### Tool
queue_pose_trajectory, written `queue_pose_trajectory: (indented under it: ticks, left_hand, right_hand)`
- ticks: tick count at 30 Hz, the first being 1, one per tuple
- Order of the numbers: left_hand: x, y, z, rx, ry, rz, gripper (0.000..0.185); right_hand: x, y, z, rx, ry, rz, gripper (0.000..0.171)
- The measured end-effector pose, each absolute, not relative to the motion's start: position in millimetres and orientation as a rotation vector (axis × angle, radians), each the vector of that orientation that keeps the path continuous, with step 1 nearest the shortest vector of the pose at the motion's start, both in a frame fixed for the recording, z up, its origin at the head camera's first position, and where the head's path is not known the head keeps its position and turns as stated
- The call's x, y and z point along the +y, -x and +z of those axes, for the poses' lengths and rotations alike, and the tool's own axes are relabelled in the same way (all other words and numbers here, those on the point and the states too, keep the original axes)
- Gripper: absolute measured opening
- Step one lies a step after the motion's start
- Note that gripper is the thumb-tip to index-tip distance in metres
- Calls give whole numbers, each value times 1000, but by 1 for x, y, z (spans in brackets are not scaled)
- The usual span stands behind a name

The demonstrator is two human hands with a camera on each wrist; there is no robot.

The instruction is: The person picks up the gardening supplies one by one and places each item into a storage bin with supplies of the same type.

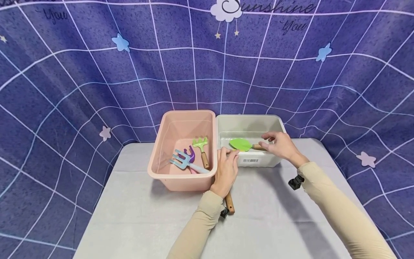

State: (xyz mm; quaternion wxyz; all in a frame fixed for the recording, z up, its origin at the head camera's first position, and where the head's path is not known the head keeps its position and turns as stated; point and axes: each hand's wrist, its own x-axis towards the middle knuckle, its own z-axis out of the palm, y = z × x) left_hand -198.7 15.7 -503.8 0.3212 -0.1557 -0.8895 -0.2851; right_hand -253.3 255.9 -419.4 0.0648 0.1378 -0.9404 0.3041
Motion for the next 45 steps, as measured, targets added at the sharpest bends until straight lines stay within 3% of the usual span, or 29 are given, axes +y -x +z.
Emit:
queue_pose_trajectory:
  ticks: [45]
  left_hand:
    - [18,198,-503,-2340,389,-765,23]
  right_hand:
    - [262,221,-420,-2769,-411,985,28]
